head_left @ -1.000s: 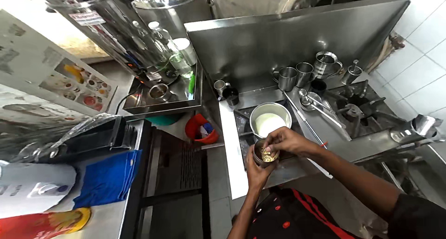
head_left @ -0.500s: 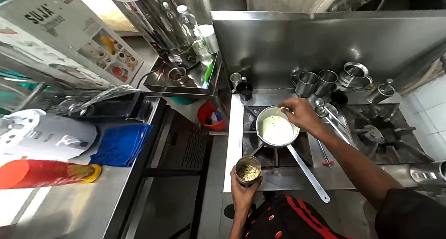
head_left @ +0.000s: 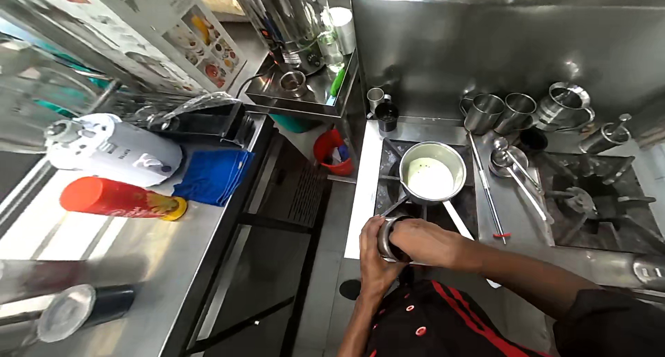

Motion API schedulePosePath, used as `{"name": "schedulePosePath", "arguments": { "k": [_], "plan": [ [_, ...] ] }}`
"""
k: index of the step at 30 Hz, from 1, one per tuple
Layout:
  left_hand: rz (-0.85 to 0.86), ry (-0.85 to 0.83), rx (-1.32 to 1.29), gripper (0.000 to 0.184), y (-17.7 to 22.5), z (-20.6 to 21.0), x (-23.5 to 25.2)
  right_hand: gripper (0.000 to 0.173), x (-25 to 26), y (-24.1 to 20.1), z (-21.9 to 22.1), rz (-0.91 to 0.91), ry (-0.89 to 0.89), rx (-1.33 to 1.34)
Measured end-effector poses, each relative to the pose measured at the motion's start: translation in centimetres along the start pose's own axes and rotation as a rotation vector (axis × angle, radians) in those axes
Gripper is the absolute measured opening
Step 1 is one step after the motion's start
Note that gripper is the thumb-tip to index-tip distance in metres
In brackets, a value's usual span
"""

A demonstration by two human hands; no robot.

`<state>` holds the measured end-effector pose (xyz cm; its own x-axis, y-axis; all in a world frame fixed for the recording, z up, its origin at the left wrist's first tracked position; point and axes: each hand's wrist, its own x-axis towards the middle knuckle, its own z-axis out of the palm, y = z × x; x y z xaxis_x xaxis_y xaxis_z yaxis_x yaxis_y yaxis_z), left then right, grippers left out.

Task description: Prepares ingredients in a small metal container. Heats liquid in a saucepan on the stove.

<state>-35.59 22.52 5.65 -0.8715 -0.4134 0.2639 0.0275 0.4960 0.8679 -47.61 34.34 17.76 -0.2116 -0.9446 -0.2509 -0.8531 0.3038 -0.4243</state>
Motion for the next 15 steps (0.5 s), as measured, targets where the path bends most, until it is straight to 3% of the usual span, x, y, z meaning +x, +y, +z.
{"name": "schedulePosePath", "arguments": {
  "k": [3, 7, 10, 15],
  "plan": [
    [-0.078, -0.071, 0.092, 0.106, -1.0, 0.4, -1.2, 0.008, 1.3, 2.1, 2.9, -0.075, -0.015, 0.045],
    [-0.249, -0.119, -0.029, 0.108, -2.2, 1.4, -3.4, 0.012, 1.1, 3.2, 4.9, -0.138, 0.020, 0.193],
    [-0.342, -0.093, -0.154, 0.111, -2.9, 1.3, -3.7, 0.010, 0.6, 3.2, 3.2, -0.090, 0.126, 0.340],
    [-0.288, -0.067, -0.165, 0.112, -2.4, 0.7, -1.7, 0.014, -0.7, 3.1, 0.1, 0.076, 0.214, 0.641]
  ]
}}
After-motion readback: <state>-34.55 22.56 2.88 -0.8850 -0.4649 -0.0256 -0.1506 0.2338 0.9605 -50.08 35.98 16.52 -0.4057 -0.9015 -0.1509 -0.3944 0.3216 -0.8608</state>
